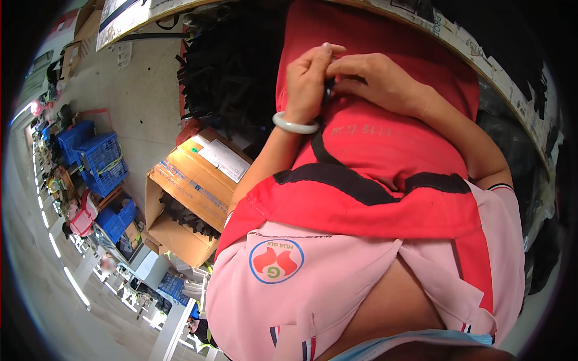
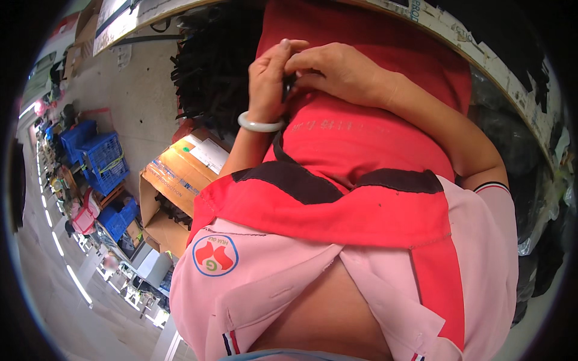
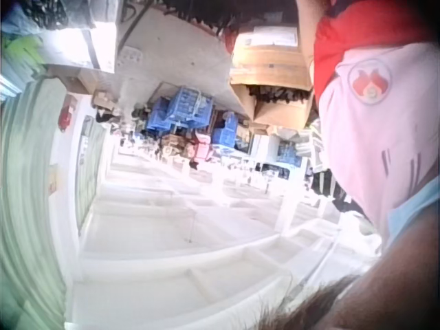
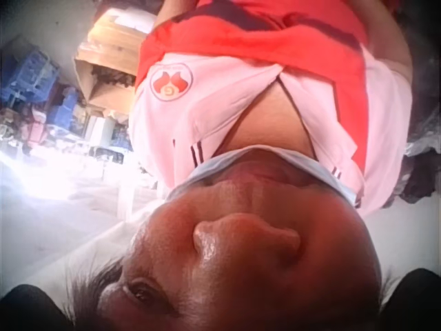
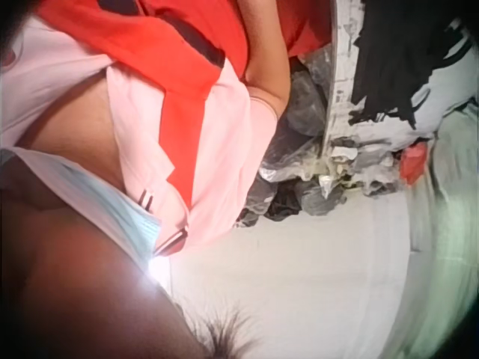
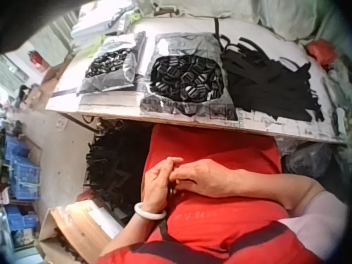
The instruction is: The recorder is assembling small plastic buckles onto black nylon straps at a workbench.
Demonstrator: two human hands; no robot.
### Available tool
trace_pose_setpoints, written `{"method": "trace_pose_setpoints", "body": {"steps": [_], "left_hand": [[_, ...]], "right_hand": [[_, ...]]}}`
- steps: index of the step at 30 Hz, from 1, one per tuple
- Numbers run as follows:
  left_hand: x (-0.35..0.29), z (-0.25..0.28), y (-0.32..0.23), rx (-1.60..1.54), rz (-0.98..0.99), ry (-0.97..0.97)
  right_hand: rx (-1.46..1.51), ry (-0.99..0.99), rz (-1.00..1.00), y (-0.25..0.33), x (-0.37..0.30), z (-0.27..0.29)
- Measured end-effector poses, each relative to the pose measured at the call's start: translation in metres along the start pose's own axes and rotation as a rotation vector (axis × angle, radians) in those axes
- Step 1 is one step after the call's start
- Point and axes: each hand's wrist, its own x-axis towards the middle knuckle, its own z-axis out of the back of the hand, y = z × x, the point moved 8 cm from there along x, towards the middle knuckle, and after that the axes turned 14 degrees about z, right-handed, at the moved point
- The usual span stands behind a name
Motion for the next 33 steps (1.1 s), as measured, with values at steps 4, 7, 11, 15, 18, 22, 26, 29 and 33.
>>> {"method": "trace_pose_setpoints", "body": {"steps": [4,7,11,15,18,22,26,29,33], "left_hand": [[0.022,-0.022,0.022,-0.173,0.299,0.241],[0.024,-0.030,0.027,-0.288,0.533,0.382],[0.027,-0.027,0.022,-0.240,0.507,0.291],[0.021,-0.043,-0.002,0.361,0.257,0.256],[0.031,-0.046,0.008,0.460,0.330,0.285],[0.034,-0.068,0.023,0.114,0.403,0.369],[0.048,-0.082,0.023,-0.113,0.326,0.313],[0.055,-0.083,0.020,-0.139,0.332,0.316],[0.058,-0.083,0.026,-0.130,0.362,0.367]], "right_hand": [[0.048,-0.010,-0.069,-0.013,-0.017,0.013],[0.305,-0.185,-0.210,-0.028,-0.029,0.022],[0.581,-0.296,-0.581,-0.055,-0.051,0.039],[0.442,-0.143,-0.559,-0.052,-0.059,0.041],[0.460,-0.114,-0.578,-0.059,-0.071,0.036],[0.505,-0.397,-0.589,-0.061,-0.087,0.059],[0.422,-0.492,-0.538,-0.053,-0.093,0.082],[-0.373,-0.568,-0.331,-0.038,-0.102,0.146],[-1.087,-0.576,-0.354,-0.042,-0.146,0.217]]}}
